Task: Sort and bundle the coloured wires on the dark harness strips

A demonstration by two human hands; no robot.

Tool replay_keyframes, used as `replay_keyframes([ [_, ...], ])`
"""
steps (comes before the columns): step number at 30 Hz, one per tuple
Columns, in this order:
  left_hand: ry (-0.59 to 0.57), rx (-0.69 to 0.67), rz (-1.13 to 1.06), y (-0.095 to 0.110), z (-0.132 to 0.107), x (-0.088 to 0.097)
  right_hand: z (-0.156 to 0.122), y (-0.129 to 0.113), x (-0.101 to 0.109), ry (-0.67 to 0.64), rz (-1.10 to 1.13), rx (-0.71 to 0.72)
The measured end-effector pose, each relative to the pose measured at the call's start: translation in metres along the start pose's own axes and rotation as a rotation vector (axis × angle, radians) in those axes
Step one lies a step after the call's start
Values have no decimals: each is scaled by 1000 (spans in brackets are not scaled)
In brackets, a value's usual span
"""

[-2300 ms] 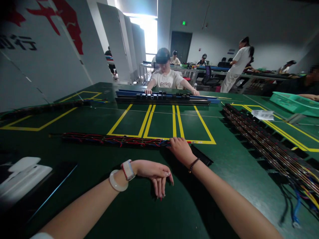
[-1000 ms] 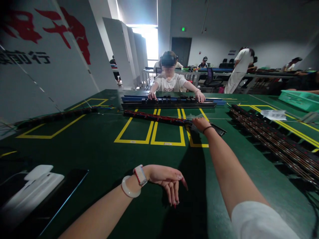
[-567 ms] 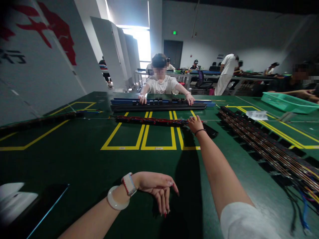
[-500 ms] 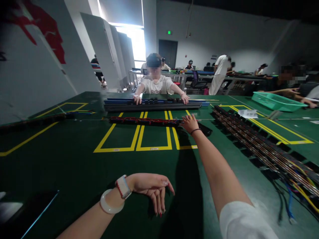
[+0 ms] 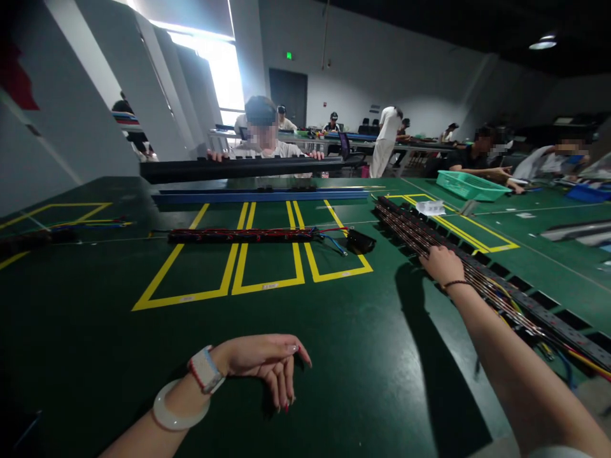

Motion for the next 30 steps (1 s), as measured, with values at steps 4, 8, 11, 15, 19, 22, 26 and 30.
replay_keyframes([
  [4, 56, -35, 21, 0, -2, -2, -12, 23, -34, -102, -4, -43],
  [8, 96, -52, 44, 0, -4, -4, -15, 24, -43, -115, 19, -125],
  [11, 104, -60, 51, 0, -5, -3, -14, 22, -44, -120, 60, -180],
  [15, 70, -34, 48, -1, -3, 0, -17, 20, -40, -69, 110, -193],
  [19, 53, -29, 37, -3, -2, 3, -29, 18, -32, 20, 88, -173],
  [22, 46, -31, 26, -4, -1, 4, -39, 16, -19, 95, 63, -161],
  [26, 32, -34, 17, -3, 0, 3, -46, 13, 13, 211, 51, -168],
  [30, 6, -28, 7, -3, 0, 3, -53, -13, 66, 403, 77, -21],
])
Point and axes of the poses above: each hand's wrist, its own z-axis towards the middle knuckle, its own x-axis out of the back of the hand, y = z × x, the point moved 5 cm from there along z, towards the middle knuckle, and after that the axes turned 9 degrees about -z, right-handed, at the moved point
